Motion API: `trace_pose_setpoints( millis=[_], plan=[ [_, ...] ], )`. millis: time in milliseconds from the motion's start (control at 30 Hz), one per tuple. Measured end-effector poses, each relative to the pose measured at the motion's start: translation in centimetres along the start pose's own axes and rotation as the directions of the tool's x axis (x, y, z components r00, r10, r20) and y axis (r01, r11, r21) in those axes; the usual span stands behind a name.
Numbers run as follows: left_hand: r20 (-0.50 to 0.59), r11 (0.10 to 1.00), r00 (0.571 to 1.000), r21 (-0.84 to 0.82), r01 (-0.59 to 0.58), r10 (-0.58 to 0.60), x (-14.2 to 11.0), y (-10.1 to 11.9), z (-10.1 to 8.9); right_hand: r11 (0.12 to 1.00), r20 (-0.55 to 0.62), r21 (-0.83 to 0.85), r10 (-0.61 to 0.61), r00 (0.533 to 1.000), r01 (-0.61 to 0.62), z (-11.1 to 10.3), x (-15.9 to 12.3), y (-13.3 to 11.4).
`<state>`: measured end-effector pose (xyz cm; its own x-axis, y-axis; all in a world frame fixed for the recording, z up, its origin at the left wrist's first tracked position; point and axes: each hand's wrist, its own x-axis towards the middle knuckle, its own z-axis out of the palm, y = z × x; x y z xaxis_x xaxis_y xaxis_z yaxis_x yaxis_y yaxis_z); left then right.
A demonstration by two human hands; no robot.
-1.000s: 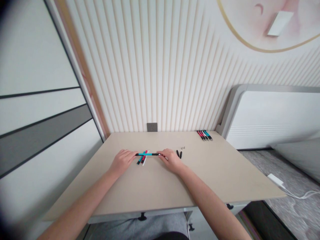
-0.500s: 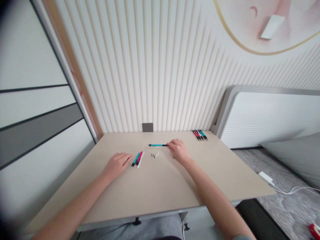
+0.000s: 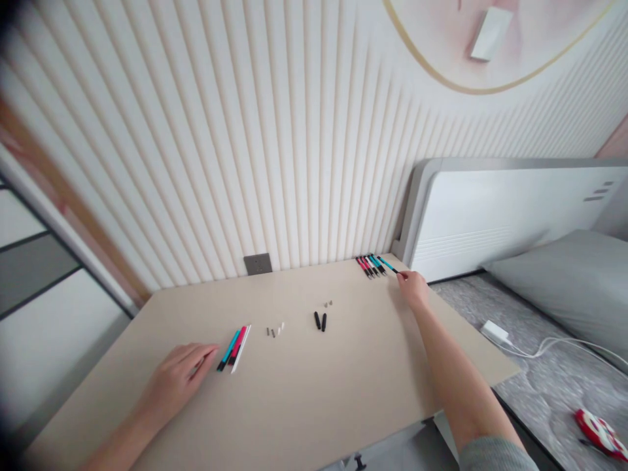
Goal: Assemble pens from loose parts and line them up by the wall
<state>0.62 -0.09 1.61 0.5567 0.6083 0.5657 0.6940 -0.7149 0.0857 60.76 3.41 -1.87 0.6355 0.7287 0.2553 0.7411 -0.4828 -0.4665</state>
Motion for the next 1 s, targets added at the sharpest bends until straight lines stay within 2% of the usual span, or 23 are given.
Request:
trace_pose_setpoints(
  millis=[133,333,600,1000],
  plan=[
    [-0.020,1.000,1.000,0.008,-0.006,0.006,-0.1,-0.4,0.3,0.995,0.019,0.003,0.097,0.995,-0.097,1.0,1.3,0.8],
    [-0.036,1.000,0.999,0.024,-0.010,0.010,0.1,-0.6,0.2,0.987,0.055,-0.018,0.159,0.986,-0.158,2.6,3.5,0.0],
    [-0.002,1.000,1.000,0.031,0.000,0.000,0.1,-0.6,0.3,0.993,0.134,-0.036,0.119,0.984,-0.115,3.6,5.1,-1.4],
    [0.026,1.000,1.000,0.024,0.014,-0.014,-0.1,-0.7,0.7,0.999,0.187,-0.028,0.044,0.981,-0.039,2.4,4.5,-2.3]
  ],
)
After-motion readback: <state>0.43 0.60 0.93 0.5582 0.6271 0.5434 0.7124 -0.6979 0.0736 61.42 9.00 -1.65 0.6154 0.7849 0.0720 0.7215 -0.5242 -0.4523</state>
